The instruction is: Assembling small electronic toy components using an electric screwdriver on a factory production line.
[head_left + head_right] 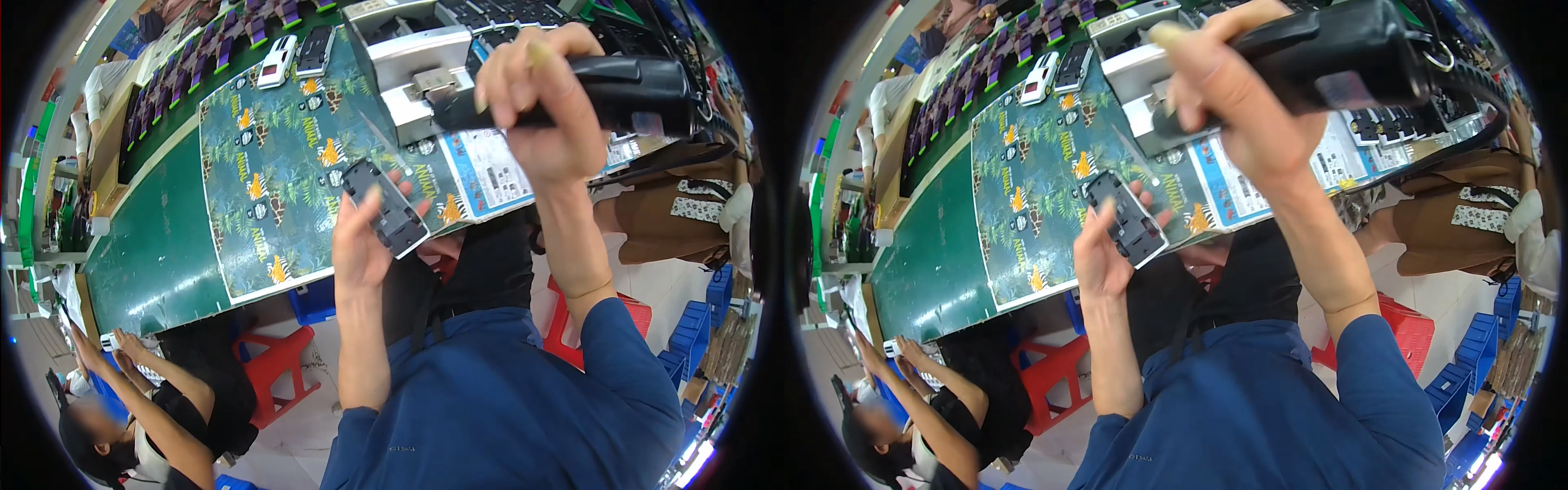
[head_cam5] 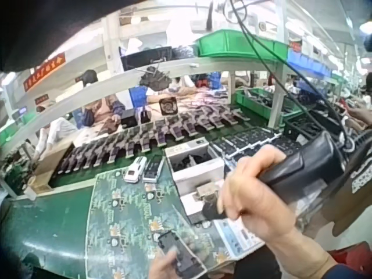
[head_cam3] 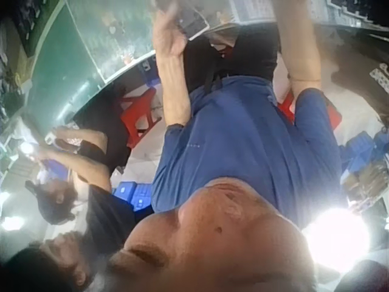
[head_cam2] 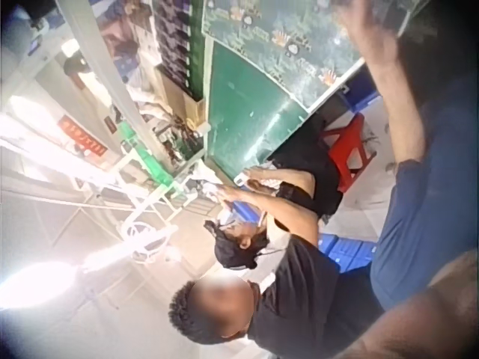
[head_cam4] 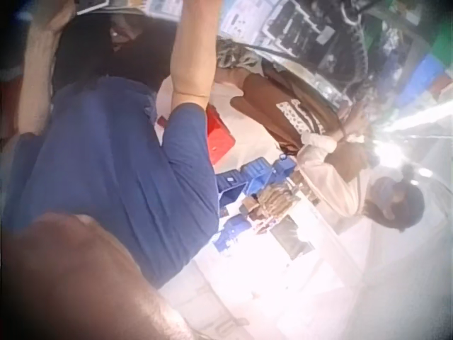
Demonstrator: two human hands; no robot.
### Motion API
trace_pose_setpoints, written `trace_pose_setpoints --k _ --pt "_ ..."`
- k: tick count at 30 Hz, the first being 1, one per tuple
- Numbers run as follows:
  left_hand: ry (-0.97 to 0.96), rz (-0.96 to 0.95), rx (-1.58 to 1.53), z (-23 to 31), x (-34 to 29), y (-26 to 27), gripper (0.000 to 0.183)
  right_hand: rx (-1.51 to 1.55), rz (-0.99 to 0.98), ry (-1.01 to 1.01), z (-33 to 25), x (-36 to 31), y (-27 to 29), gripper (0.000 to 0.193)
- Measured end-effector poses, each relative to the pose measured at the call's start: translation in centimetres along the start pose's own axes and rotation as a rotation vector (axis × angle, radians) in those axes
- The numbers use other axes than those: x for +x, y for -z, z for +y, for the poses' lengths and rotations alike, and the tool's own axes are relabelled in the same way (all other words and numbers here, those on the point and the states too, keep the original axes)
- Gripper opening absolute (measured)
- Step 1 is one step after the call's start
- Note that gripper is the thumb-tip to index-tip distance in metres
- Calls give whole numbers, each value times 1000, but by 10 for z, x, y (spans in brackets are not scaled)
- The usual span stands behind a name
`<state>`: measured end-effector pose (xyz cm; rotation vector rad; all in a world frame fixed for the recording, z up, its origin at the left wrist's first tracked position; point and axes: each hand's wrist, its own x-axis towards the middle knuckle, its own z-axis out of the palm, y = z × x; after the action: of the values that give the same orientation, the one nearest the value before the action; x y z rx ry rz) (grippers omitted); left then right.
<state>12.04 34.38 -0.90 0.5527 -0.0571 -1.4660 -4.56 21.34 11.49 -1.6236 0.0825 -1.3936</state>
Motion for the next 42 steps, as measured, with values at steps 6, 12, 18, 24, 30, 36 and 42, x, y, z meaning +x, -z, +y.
trace_pose_setpoints --k 6,12,18,24,30,36,42 --pt "-132 -67 261 -13 -3 7 78 10 111 31 22 11 20 6" --pt "-136 -80 194 -14 1 13 83 -258 130 -57 30 15 -1 10" --pt "-103 -54 99 -10 7 19 81 -155 145 -289 16 33 -17 19" --pt "-69 32 71 -9 11 6 73 329 103 -288 -9 -28 -24 19" --pt "-98 31 96 -9 15 8 68 351 99 -349 -13 -48 -43 19" --pt "-111 58 60 -7 13 7 65 308 71 -378 -4 -57 -57 22" --pt "-20 79 99 -20 25 22 61 207 17 -487 -9 -62 -54 22"
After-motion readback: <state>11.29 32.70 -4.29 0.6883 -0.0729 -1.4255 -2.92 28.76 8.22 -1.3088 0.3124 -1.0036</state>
